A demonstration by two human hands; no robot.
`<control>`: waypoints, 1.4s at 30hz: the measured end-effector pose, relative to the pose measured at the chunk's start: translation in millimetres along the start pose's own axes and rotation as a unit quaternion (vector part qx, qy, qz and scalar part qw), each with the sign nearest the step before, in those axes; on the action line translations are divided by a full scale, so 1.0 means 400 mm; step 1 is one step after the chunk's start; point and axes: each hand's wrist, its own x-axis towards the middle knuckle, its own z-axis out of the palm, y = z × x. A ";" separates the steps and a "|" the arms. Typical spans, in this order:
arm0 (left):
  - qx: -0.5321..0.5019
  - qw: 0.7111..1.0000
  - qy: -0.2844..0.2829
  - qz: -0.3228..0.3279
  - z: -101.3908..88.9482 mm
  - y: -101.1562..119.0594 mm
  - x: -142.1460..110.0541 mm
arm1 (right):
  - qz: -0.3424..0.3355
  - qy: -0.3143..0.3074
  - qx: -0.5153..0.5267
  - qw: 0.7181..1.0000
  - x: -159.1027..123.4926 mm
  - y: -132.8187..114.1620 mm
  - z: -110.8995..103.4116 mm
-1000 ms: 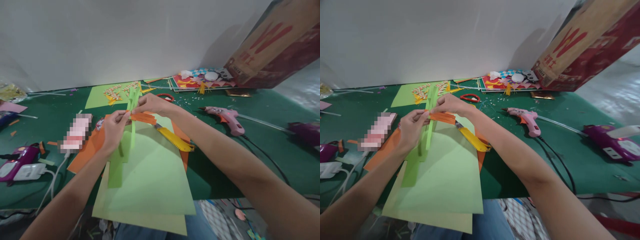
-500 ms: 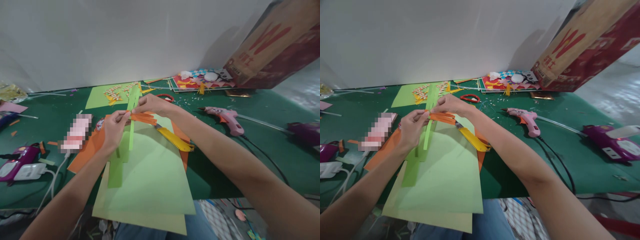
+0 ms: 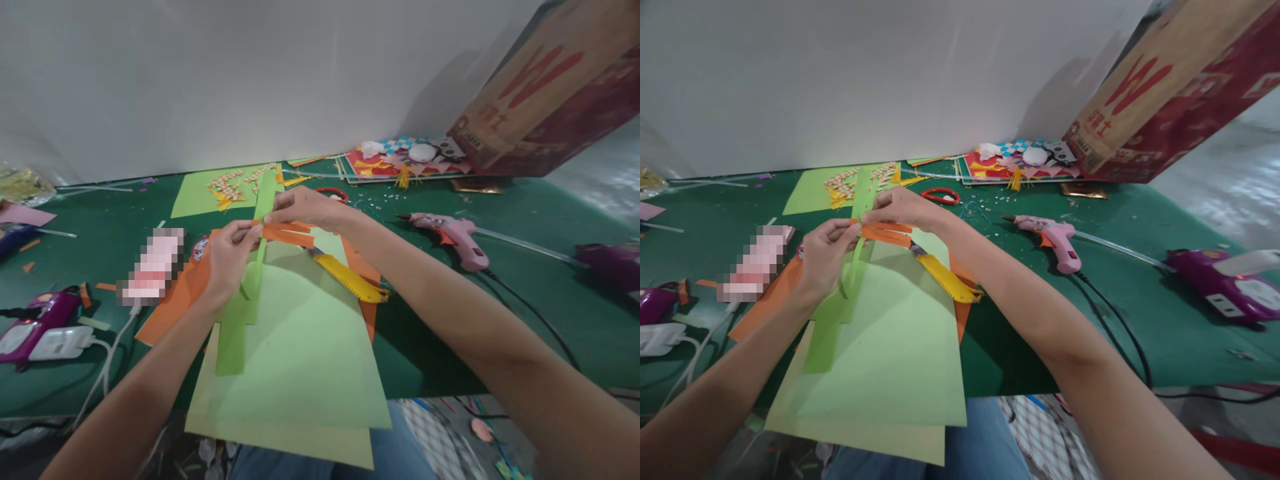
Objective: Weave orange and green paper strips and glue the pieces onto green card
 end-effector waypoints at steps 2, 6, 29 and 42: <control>-0.008 1.000 0.008 0.003 -0.001 -0.004 0.003 | 0.000 -0.016 -0.034 0.999 -0.004 -0.004 -0.009; -0.019 0.999 0.028 0.009 -0.002 -0.007 0.009 | -0.007 -0.091 -0.101 0.991 -0.010 -0.007 -0.021; -0.015 0.999 -0.030 -0.042 0.002 0.015 -0.002 | 0.009 -0.147 -0.158 0.976 -0.013 -0.008 -0.021; 0.093 0.977 -0.147 0.127 -0.012 0.005 -0.013 | 0.024 -0.221 -0.159 0.962 -0.018 0.015 -0.109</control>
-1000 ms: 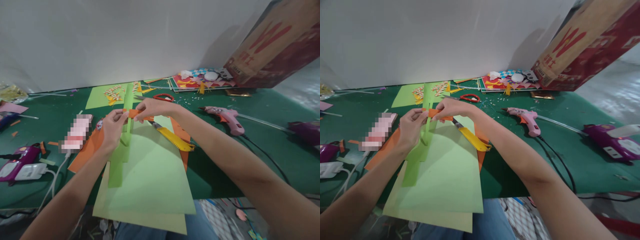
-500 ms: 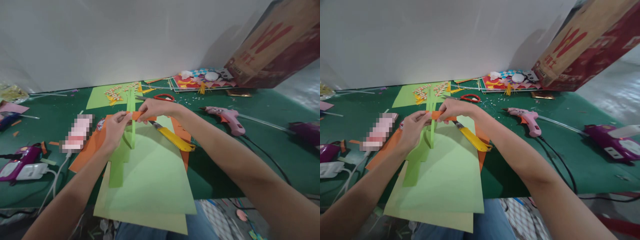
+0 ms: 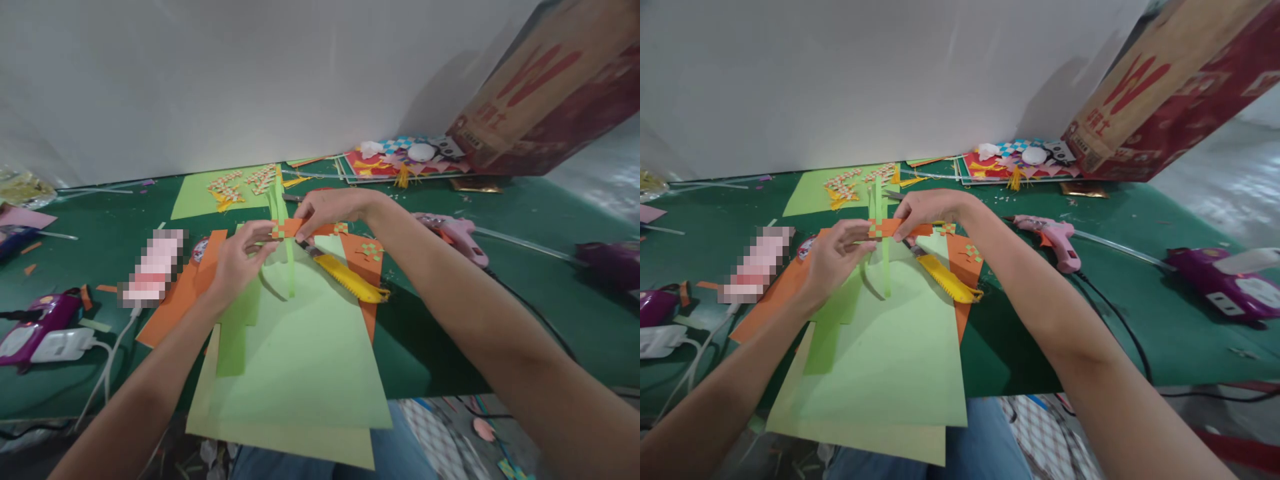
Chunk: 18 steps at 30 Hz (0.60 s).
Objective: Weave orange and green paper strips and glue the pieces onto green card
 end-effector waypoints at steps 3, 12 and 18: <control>0.010 1.000 -0.002 0.010 0.000 0.002 -0.003 | -0.008 -0.018 0.012 1.000 -0.002 0.000 0.001; -0.017 1.000 0.009 -0.001 0.005 0.007 -0.004 | -0.013 -0.024 0.019 0.999 0.002 -0.004 0.007; -0.020 1.000 0.009 0.004 0.004 0.012 -0.006 | -0.019 -0.028 0.016 0.999 0.004 -0.003 0.007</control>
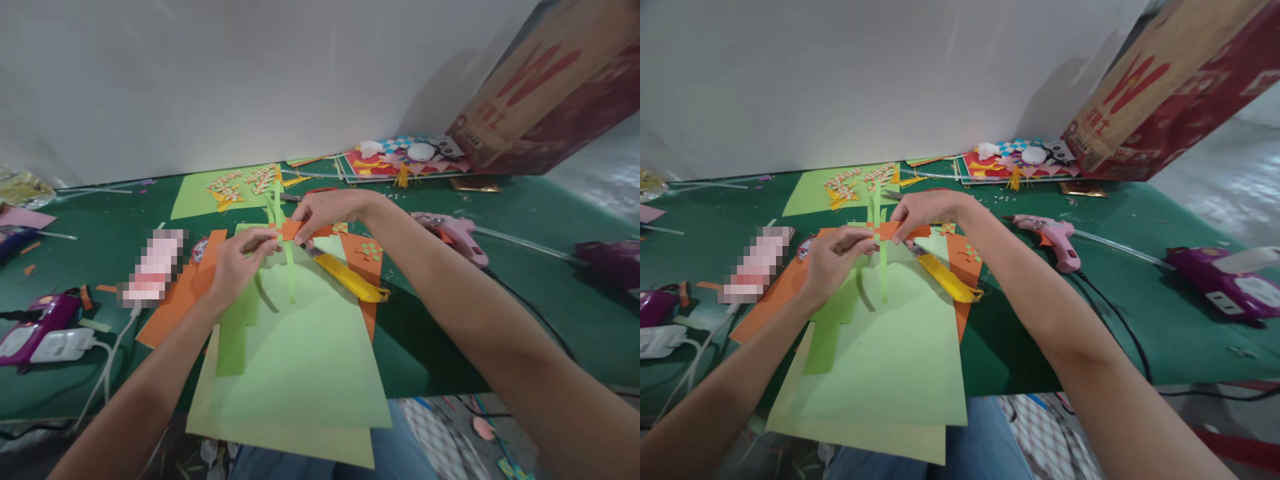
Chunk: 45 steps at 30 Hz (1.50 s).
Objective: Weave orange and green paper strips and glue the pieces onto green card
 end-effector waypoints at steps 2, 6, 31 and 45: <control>0.000 1.000 0.002 0.000 0.001 0.001 0.001 | -0.005 -0.001 0.002 1.000 0.000 0.001 0.000; -0.015 1.000 -0.002 -0.009 0.003 0.007 0.002 | 0.001 -0.001 0.001 1.000 0.000 -0.001 0.000; -0.121 0.962 0.183 -0.161 0.002 -0.008 0.030 | -0.117 0.249 -0.105 0.956 0.051 -0.018 0.039; -0.228 0.926 0.231 -0.190 -0.030 -0.036 0.040 | -0.368 0.337 -0.291 0.816 0.113 -0.020 0.129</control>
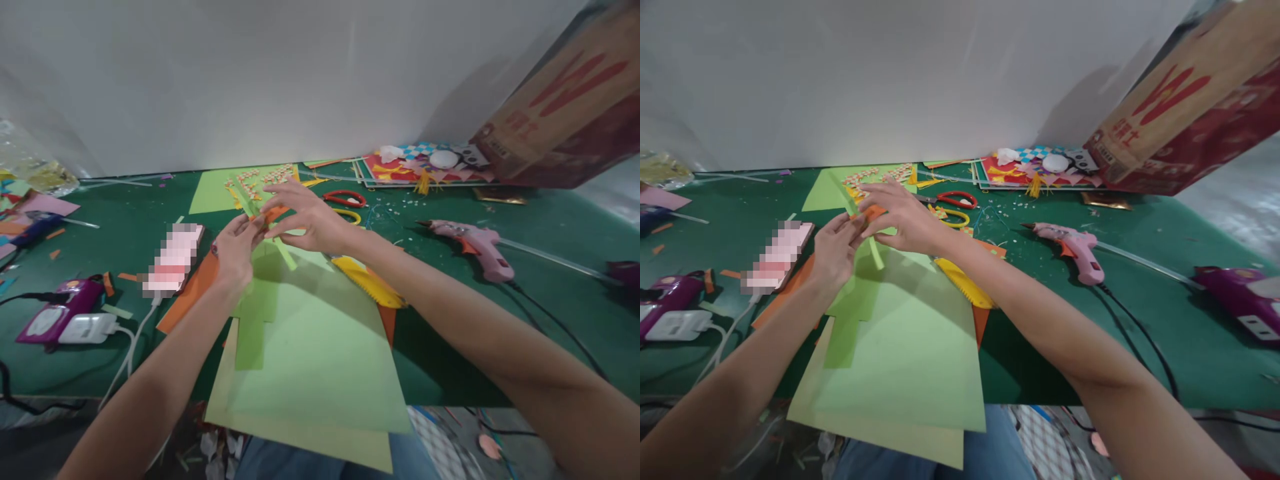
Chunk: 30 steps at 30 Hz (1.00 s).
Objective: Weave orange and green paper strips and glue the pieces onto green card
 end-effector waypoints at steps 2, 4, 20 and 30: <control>-0.020 1.000 0.010 -0.012 0.001 0.002 -0.001 | -0.003 0.021 0.003 1.000 -0.003 -0.001 0.006; -0.035 0.999 0.017 -0.021 0.001 0.005 -0.002 | 0.008 0.035 0.004 0.999 -0.005 -0.008 0.008; -0.070 0.996 0.015 -0.059 -0.005 0.005 -0.006 | 0.224 0.075 0.121 0.964 -0.055 -0.129 0.037; -0.043 0.999 -0.017 -0.003 0.000 -0.004 -0.007 | 0.483 0.136 0.283 0.817 -0.050 -0.148 0.016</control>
